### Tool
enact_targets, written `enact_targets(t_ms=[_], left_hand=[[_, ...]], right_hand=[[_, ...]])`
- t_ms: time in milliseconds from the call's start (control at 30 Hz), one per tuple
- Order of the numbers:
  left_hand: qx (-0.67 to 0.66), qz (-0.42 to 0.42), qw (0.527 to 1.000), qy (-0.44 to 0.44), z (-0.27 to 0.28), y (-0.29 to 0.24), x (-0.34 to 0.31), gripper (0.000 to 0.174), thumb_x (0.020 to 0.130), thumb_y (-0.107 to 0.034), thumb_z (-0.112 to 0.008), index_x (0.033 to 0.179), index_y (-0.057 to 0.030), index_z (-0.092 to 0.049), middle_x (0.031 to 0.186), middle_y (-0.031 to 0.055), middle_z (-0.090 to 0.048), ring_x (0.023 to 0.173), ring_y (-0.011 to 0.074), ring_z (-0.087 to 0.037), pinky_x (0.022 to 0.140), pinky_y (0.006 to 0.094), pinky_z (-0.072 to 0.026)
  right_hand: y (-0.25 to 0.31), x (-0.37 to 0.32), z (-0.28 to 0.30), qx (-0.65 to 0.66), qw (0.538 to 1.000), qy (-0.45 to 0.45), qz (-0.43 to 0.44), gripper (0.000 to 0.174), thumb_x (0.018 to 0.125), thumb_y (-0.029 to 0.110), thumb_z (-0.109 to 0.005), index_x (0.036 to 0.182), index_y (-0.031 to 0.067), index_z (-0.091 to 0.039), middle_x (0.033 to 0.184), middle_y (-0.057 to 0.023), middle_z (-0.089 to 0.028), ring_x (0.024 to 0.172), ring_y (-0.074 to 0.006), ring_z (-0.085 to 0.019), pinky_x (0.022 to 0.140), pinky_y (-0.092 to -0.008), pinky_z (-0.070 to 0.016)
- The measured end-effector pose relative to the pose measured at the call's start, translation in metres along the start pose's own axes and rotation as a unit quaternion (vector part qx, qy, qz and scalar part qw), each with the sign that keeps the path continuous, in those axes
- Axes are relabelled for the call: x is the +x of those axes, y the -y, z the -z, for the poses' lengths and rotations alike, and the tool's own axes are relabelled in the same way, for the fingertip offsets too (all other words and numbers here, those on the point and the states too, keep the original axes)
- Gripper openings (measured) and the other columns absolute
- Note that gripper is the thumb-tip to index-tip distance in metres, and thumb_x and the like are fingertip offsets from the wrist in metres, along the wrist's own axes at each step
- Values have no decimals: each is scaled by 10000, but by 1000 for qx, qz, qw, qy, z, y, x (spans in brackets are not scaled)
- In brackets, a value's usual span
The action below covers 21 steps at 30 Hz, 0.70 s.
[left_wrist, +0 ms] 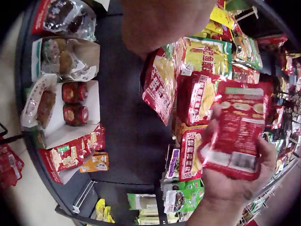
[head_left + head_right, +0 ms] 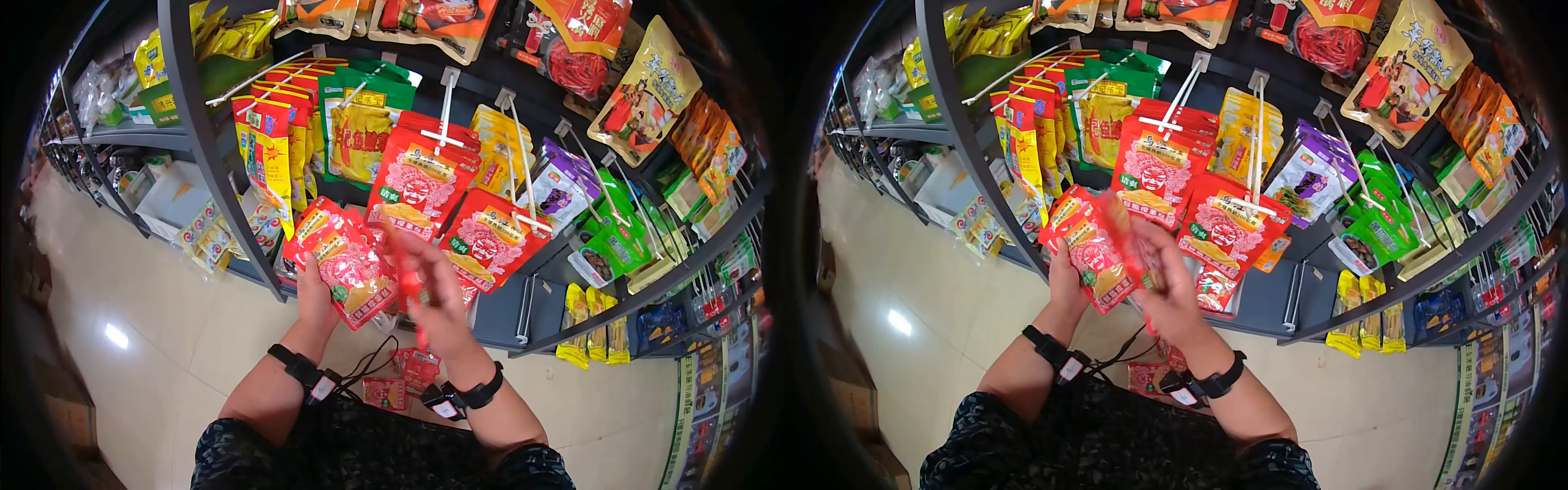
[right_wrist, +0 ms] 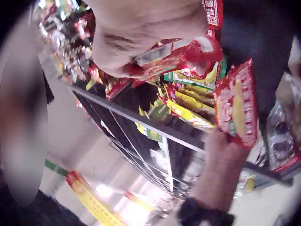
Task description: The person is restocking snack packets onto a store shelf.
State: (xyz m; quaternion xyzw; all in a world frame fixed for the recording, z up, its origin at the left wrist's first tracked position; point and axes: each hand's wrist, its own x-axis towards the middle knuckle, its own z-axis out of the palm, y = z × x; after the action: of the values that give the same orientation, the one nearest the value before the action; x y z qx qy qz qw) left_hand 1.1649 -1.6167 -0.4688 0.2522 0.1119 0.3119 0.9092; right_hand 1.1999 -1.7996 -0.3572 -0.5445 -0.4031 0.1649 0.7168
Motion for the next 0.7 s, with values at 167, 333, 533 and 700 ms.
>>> enact_targets(t_ms=[167,333,533,700], left_hand=[[12,-5,1000,-12,-2,1,1,367,1054,-323,-355,1350,-107,-333,1271,139,-553,1103,260,-626,916,424,-551],[23,-11,1000,-18,-3,-2,0,370,1053,-318,-360,1356,-109,-320,1279,137,-544,1107,262,-623,920,430,-549],[21,-6,1000,-16,0,-1,0,365,1051,-300,-368,1357,-107,-315,1285,132,-535,1114,263,-618,925,432,-544],[-6,-12,1000,-12,-6,-4,-1,345,1036,-209,-396,1353,-99,-314,1275,132,-541,1098,254,-625,913,403,-546]], right_hand=[[15,23,4,345,938,-30,-32,763,813,345,-452,1454,-33,-285,1425,-305,-413,1286,-401,-478,1086,-480,-384],[9,40,10,451,892,-21,-27,767,827,371,-472,1445,-48,-299,1419,-320,-412,1295,-415,-462,1101,-494,-356],[-9,47,13,513,858,-35,-7,712,887,451,-483,1424,-2,-365,1443,-216,-434,1321,-402,-426,1129,-553,-285],[-31,12,5,485,852,-134,-146,639,961,522,-383,1351,21,-449,1367,-145,-519,1224,-313,-516,1041,-494,-391]])
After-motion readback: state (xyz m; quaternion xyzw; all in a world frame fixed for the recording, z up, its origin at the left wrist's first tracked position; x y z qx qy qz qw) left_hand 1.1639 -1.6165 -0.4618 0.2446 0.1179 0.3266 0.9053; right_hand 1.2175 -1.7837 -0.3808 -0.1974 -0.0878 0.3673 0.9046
